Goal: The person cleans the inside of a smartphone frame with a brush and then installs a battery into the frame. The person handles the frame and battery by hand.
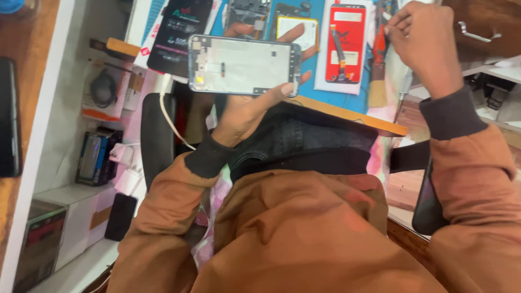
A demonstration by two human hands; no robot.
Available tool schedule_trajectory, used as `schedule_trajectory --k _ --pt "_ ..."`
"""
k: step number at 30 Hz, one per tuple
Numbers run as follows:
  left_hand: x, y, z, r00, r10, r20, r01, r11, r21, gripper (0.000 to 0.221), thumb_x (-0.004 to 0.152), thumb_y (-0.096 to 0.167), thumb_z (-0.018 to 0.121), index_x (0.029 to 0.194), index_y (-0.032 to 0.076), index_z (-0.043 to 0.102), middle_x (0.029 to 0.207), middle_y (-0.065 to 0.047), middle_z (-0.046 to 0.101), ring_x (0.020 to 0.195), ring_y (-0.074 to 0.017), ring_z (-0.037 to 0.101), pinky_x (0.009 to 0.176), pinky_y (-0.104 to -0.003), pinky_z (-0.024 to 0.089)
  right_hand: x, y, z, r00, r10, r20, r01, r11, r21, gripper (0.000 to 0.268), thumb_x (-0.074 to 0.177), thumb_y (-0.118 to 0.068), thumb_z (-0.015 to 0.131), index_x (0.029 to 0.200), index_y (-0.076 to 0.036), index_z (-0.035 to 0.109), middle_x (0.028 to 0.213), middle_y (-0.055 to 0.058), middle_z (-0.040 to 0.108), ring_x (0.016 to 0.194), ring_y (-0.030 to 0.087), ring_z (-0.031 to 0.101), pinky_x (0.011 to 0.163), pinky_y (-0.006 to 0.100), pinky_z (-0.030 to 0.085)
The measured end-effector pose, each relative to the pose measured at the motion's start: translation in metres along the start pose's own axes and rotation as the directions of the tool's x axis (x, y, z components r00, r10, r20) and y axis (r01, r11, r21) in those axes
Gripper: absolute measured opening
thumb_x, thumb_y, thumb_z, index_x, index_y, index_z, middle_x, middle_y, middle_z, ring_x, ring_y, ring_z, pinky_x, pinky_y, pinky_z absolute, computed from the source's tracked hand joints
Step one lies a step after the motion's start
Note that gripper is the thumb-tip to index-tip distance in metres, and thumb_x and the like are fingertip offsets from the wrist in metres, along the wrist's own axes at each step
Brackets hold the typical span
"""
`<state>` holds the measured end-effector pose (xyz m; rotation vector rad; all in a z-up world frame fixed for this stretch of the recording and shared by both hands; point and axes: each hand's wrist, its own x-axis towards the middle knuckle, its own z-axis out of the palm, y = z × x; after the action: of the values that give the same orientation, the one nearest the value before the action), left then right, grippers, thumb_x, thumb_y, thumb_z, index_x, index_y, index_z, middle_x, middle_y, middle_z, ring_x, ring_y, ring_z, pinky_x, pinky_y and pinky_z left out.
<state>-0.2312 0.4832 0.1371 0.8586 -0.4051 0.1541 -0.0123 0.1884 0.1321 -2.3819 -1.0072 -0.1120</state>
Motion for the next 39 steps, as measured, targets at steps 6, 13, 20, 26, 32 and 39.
schedule_trajectory --k 6,13,20,26,32,39 --pt "0.002 0.014 0.018 0.999 -0.043 0.029 0.042 0.999 0.018 0.075 0.102 -0.016 0.061 0.143 0.031 0.020 0.168 -0.023 0.027 0.151 -0.0372 0.037 0.122 -0.042 0.046 -0.005 0.003 0.006 0.988 -0.140 -0.071 0.133 0.986 -0.095 0.013 0.097 0.010 0.073 0.106 0.009 0.064 0.100 0.018 0.067 0.092 0.029 0.066 0.083 0.038 0.052" --pt "-0.002 0.017 0.018 0.992 -0.049 0.119 0.030 0.988 0.154 0.074 0.105 -0.016 0.064 0.152 0.025 0.023 0.167 -0.018 0.025 0.152 -0.0307 0.037 0.121 -0.034 0.047 -0.012 0.006 0.010 0.981 -0.169 -0.093 0.147 0.966 -0.212 0.005 0.102 0.006 0.066 0.105 0.004 0.062 0.099 0.015 0.061 0.106 0.035 0.054 0.092 0.046 0.044" --pt "-0.005 0.008 0.012 0.986 -0.022 0.167 -0.013 0.979 0.205 0.072 0.108 -0.012 0.068 0.151 0.024 0.023 0.165 -0.014 0.028 0.152 -0.0269 0.039 0.120 -0.031 0.048 -0.015 0.024 0.013 0.951 -0.296 -0.089 0.259 0.921 -0.290 0.011 0.103 0.010 0.055 0.102 0.001 0.062 0.104 0.014 0.065 0.104 0.032 0.057 0.094 0.043 0.046" --pt "-0.006 0.006 0.015 0.987 -0.024 0.160 -0.011 0.976 0.217 0.070 0.108 -0.013 0.067 0.149 0.022 0.023 0.167 -0.015 0.030 0.150 -0.0265 0.041 0.120 -0.031 0.048 -0.008 0.040 0.020 0.994 -0.082 -0.065 0.079 0.995 -0.058 0.011 0.111 0.006 0.052 0.103 0.001 0.058 0.098 0.013 0.064 0.097 0.030 0.065 0.086 0.044 0.048" --pt "-0.008 0.004 0.016 0.987 -0.061 0.150 0.024 0.970 0.241 0.068 0.110 -0.013 0.066 0.156 0.017 0.026 0.165 -0.013 0.031 0.151 -0.0254 0.042 0.120 -0.031 0.047 -0.008 0.052 0.019 0.977 -0.196 -0.081 0.177 0.964 -0.197 0.008 0.102 0.009 0.056 0.099 0.004 0.061 0.094 0.016 0.066 0.089 0.033 0.063 0.083 0.042 0.048" --pt "-0.008 0.003 0.018 0.993 -0.071 0.095 0.041 0.959 0.281 0.066 0.107 -0.012 0.068 0.156 0.012 0.031 0.168 -0.013 0.034 0.150 -0.0255 0.043 0.120 -0.033 0.049 -0.008 0.002 -0.016 0.979 -0.155 -0.129 0.111 0.948 -0.297 0.012 0.103 -0.002 0.077 0.101 0.004 0.067 0.086 0.016 0.065 0.084 0.032 0.064 0.077 0.042 0.050"
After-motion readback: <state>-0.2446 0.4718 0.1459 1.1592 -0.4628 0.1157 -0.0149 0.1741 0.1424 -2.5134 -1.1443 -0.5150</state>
